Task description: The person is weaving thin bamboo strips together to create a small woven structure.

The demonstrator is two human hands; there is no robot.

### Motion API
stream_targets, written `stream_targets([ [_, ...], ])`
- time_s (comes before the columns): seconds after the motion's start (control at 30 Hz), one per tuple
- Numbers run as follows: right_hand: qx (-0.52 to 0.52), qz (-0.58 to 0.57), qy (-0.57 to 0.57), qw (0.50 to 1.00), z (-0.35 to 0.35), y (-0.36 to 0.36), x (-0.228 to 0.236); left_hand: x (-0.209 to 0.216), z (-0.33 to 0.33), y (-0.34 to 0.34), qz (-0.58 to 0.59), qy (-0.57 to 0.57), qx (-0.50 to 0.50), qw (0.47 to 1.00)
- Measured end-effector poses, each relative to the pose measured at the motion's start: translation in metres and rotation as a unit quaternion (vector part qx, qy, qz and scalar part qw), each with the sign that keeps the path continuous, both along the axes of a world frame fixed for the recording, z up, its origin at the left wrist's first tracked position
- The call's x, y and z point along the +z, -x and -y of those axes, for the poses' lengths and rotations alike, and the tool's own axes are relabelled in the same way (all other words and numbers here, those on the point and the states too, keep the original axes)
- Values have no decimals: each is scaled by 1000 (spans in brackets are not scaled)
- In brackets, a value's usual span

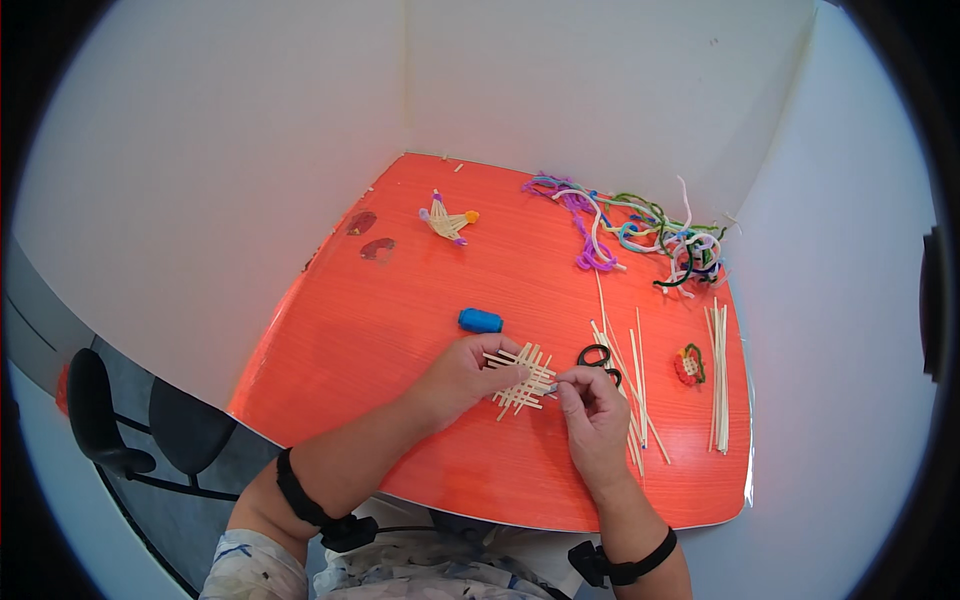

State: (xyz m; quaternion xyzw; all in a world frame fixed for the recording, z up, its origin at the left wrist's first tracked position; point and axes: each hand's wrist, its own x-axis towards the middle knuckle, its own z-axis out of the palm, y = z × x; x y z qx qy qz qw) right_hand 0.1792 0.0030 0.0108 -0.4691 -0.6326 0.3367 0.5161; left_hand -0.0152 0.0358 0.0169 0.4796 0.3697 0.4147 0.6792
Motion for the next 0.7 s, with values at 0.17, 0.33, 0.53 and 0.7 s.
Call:
stream_targets([
  [0.17, 10, -16, 2, 1000, -1, -1, -3, -1, -1, 0, -17, -17, 6, 1000],
  [0.33, -5, 1, -10, 1000, -1, -2, -4, 0, -1, -1, -19, -27, 5, 999],
  [0.53, -4, -3, -24, 1000, -1, -1, -4, 1, 0, -2, -23, -30, 14, 999],
  [0.7, -9, 27, -30, 999, 1, -1, -1, 4, 2, -4, -93, -77, 29, 992],
])
